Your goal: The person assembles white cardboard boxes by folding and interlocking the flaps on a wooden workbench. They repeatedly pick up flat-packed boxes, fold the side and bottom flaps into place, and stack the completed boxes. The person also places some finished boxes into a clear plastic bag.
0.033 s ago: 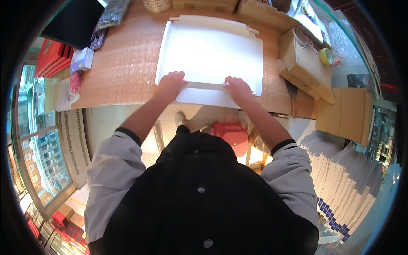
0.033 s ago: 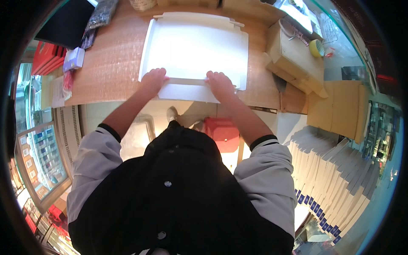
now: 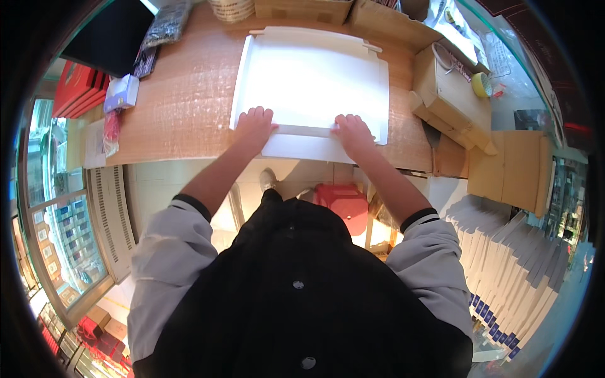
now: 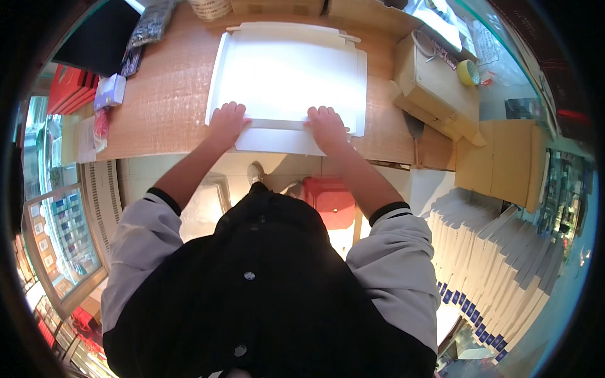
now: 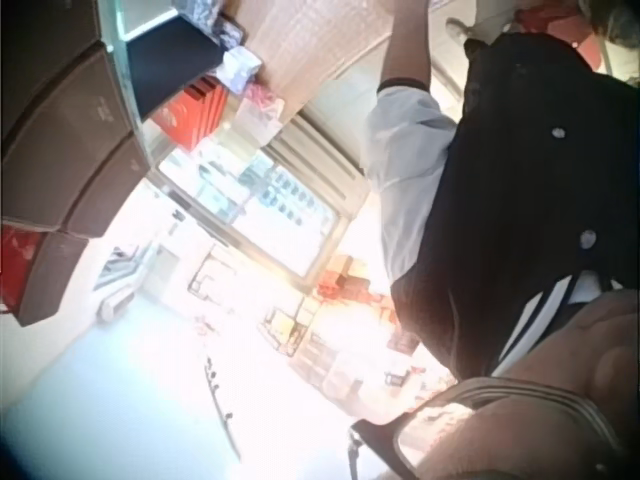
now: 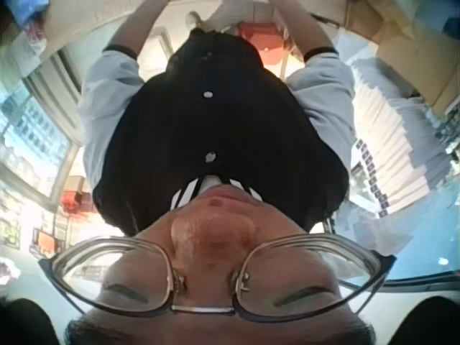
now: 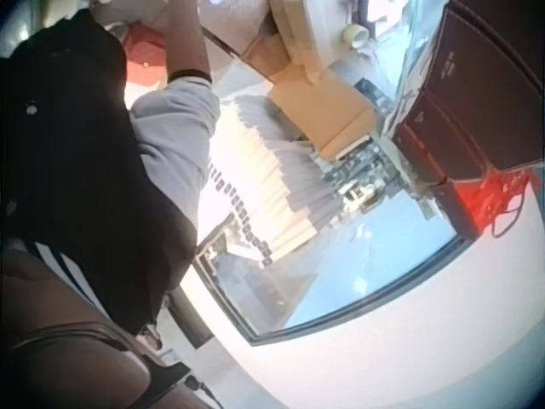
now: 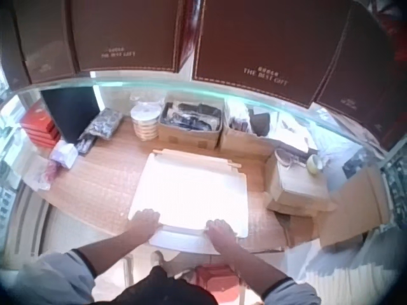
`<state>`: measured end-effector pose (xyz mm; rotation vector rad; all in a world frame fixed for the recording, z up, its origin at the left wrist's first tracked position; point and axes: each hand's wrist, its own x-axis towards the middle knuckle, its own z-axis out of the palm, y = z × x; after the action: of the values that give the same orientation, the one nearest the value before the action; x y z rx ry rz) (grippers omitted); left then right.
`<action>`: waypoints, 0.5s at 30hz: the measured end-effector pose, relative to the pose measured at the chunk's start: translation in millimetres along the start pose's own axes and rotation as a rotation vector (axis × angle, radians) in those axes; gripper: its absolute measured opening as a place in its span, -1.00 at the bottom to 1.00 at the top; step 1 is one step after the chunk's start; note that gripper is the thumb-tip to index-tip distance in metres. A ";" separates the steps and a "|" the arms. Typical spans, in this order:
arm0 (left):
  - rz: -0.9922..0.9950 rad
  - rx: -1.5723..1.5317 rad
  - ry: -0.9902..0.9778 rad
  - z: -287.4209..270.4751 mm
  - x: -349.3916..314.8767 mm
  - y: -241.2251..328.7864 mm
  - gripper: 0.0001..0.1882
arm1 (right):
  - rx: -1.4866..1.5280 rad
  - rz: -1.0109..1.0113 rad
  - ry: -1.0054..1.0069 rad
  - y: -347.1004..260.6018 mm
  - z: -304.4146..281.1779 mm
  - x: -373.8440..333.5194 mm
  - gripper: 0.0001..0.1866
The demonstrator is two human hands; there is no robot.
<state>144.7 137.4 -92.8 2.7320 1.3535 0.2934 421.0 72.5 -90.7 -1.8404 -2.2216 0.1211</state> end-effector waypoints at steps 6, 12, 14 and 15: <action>-0.045 -0.201 -0.171 13.1 25.1 32.4 -0.83 | 0.102 -0.009 -0.091 -30.5 11.6 11.3 -0.82; 0.084 -0.150 0.193 33.0 16.0 32.4 -0.78 | 0.233 0.166 -0.129 -69.1 29.7 22.2 -0.71; 0.073 -0.168 0.182 32.2 15.6 36.7 -0.79 | 0.203 0.160 -0.133 -63.6 32.9 30.5 -0.64; 0.070 -0.176 0.180 31.5 16.4 38.5 -0.79 | 0.186 0.179 -0.155 -63.0 34.1 31.1 -0.64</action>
<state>190.9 127.5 -115.5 2.6627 1.2063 0.6457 347.3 93.7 -105.0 -1.9809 -2.0557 0.5014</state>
